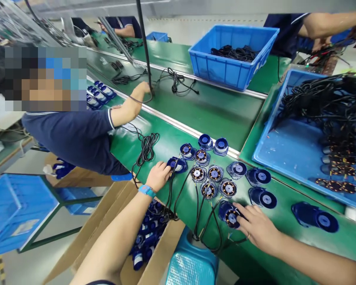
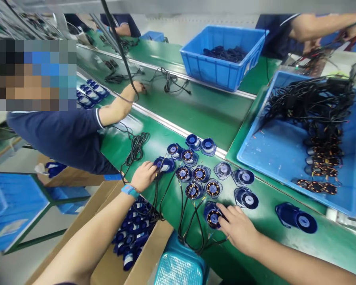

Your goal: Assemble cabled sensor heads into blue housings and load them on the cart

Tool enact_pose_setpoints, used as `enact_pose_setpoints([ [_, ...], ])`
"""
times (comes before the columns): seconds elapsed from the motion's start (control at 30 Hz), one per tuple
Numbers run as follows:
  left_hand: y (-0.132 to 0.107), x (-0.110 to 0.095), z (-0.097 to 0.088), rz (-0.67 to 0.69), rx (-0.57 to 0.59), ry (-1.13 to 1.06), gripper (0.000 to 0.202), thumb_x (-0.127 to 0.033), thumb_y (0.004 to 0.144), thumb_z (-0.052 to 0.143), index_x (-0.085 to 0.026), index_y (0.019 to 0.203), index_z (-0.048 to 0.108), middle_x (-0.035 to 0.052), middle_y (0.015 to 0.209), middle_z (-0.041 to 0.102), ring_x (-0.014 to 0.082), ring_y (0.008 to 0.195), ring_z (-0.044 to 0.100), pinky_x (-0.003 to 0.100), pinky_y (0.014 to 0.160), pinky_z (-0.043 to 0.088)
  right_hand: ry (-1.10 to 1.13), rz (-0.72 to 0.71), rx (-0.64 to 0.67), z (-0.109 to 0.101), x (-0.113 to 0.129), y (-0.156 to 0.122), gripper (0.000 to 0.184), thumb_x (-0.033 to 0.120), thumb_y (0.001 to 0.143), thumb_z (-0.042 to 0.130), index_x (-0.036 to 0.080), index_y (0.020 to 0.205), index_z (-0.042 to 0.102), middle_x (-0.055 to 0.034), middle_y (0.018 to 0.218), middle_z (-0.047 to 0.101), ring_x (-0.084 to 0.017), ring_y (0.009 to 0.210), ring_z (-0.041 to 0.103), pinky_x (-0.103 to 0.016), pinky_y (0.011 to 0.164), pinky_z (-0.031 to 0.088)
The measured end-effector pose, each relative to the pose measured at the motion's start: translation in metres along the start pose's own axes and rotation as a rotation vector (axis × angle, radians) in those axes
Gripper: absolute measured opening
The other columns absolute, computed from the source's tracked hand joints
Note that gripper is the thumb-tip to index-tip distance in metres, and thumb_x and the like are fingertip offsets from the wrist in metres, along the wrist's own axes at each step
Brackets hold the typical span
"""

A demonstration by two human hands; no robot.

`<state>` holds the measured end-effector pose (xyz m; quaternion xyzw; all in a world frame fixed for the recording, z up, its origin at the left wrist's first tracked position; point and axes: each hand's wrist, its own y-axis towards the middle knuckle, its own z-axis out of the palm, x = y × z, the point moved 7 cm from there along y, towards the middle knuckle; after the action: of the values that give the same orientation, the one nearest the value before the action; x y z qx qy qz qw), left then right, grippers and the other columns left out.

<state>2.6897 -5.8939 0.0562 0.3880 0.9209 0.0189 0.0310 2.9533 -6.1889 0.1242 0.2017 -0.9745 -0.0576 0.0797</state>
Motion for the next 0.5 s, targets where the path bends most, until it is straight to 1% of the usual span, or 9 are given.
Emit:
enact_pose_setpoints([
  [0.07,-0.019,0.005,-0.006,-0.100,-0.008,0.034,0.032,-0.032,0.101,0.040,-0.019,0.094,0.067,0.0143,0.099,0.065,0.0292,0.105,0.056,0.040,0.087,0.051,0.023,0.004,-0.013,-0.004,0.001,-0.008,0.016,0.024,0.097,0.052,0.018,0.087,0.063,-0.0146,0.131,0.061,-0.023,0.088,0.052,-0.038,0.078,0.041],
  [0.17,-0.050,0.013,-0.020,-0.236,-0.005,0.111,0.035,-0.034,0.100,0.039,-0.017,0.094,0.068,0.0164,0.093,0.064,0.0325,0.098,0.056,0.042,0.079,0.050,0.021,0.002,-0.028,-0.010,0.006,-0.023,0.015,0.023,0.096,0.052,0.018,0.088,0.064,-0.0151,0.126,0.062,-0.023,0.087,0.053,-0.038,0.079,0.042],
  [0.27,-0.071,0.017,-0.037,-0.313,0.033,0.167,0.034,-0.030,0.099,0.038,-0.017,0.101,0.069,0.0181,0.094,0.065,0.0354,0.097,0.057,0.043,0.073,0.049,0.000,0.037,-0.034,-0.015,0.012,-0.038,0.018,0.025,0.098,0.052,0.018,0.086,0.063,-0.0157,0.122,0.063,-0.024,0.089,0.053,-0.037,0.079,0.042],
  [0.37,-0.090,0.022,-0.059,-0.383,0.057,0.191,0.036,-0.024,0.097,0.036,-0.015,0.113,0.067,0.0215,0.099,0.065,0.0383,0.098,0.057,0.046,0.071,0.049,-0.005,0.084,-0.028,-0.019,0.019,-0.055,0.023,0.030,0.100,0.051,0.018,0.084,0.064,-0.0156,0.119,0.064,-0.025,0.091,0.054,-0.037,0.079,0.042],
  [0.43,-0.109,0.032,-0.076,-0.485,0.045,0.213,0.039,-0.028,0.097,0.034,-0.012,0.116,0.065,0.0235,0.101,0.064,0.0397,0.099,0.056,0.047,0.071,0.050,0.001,0.102,-0.027,-0.022,0.025,-0.068,0.025,0.032,0.101,0.052,0.018,0.084,0.064,-0.0153,0.118,0.064,-0.024,0.092,0.055,-0.037,0.078,0.041],
  [0.5,-0.140,0.049,-0.092,-0.627,0.031,0.247,0.041,-0.036,0.098,0.035,-0.012,0.113,0.065,0.0226,0.102,0.064,0.0391,0.101,0.056,0.047,0.073,0.051,0.013,0.124,-0.036,-0.025,0.029,-0.080,0.026,0.033,0.101,0.052,0.018,0.084,0.065,-0.0147,0.119,0.064,-0.023,0.091,0.056,-0.036,0.079,0.041],
])
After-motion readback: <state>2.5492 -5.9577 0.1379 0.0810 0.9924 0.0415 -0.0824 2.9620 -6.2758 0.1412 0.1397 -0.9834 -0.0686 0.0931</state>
